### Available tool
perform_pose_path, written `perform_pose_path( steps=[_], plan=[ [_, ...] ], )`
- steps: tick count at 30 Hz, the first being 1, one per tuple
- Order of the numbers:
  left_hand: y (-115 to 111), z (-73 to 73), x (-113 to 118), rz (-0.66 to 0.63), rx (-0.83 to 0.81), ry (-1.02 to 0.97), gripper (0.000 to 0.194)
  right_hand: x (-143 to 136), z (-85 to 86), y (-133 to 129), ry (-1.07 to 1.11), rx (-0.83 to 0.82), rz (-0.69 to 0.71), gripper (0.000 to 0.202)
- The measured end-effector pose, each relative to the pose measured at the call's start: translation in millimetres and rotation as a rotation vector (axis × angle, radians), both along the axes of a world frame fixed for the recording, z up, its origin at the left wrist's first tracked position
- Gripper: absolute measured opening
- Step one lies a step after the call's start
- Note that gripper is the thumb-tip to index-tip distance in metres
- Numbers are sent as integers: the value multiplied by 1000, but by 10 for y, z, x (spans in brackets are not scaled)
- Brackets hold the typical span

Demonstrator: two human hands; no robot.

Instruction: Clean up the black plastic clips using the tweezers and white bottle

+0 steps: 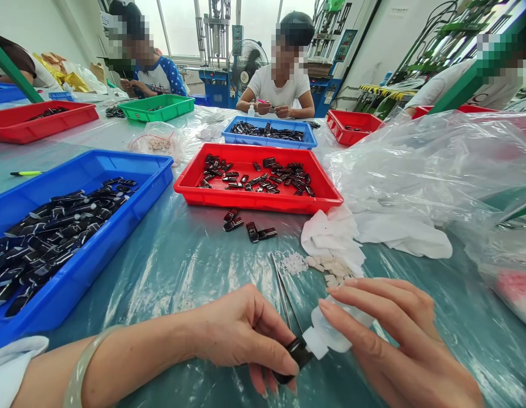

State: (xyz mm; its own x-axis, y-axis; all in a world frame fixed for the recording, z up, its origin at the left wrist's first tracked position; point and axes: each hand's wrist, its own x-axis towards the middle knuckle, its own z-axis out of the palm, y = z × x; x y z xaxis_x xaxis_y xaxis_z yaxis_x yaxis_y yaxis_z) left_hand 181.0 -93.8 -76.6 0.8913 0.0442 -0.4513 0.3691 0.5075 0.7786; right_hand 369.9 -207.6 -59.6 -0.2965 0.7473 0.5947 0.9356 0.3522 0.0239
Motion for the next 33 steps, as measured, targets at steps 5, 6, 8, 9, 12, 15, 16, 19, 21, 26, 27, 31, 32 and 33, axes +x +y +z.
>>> perform_pose_path(
  steps=[5,6,8,9,12,15,16,19,21,26,27,31,32,33],
  plan=[
    [3,-5,-3,-3,-1,8,16,45,26,-7,5,23,21,28],
    [4,-2,-4,-3,-1,9,16,58,24,-12,-2,18,30,29],
    [6,5,-5,-3,0,15,15,87,17,-24,-26,-1,45,32],
    [8,8,-4,-3,-1,17,14,101,12,-29,-41,-16,54,33],
    [8,15,-1,4,-3,21,13,126,0,-26,-76,-28,68,35],
    [-3,18,1,22,-2,28,14,118,-1,8,-67,-18,50,34],
    [-10,18,1,34,-3,30,15,115,-2,23,-51,-14,43,33],
    [-30,18,-4,68,-11,35,20,136,-20,58,17,-26,15,29],
    [-35,17,-9,80,1,32,24,181,-49,71,91,-47,-56,27],
    [-17,9,-26,73,162,-62,30,337,-115,93,379,-111,-254,29],
    [-13,6,-29,67,193,-90,30,366,-122,101,436,-137,-292,30],
    [-11,-4,-38,49,237,-150,31,446,-127,138,529,-203,-407,34],
    [-13,-6,-41,50,238,-155,31,454,-125,145,530,-204,-416,35],
    [-16,-7,-43,51,240,-158,31,455,-123,149,529,-197,-414,35]
  ],
)
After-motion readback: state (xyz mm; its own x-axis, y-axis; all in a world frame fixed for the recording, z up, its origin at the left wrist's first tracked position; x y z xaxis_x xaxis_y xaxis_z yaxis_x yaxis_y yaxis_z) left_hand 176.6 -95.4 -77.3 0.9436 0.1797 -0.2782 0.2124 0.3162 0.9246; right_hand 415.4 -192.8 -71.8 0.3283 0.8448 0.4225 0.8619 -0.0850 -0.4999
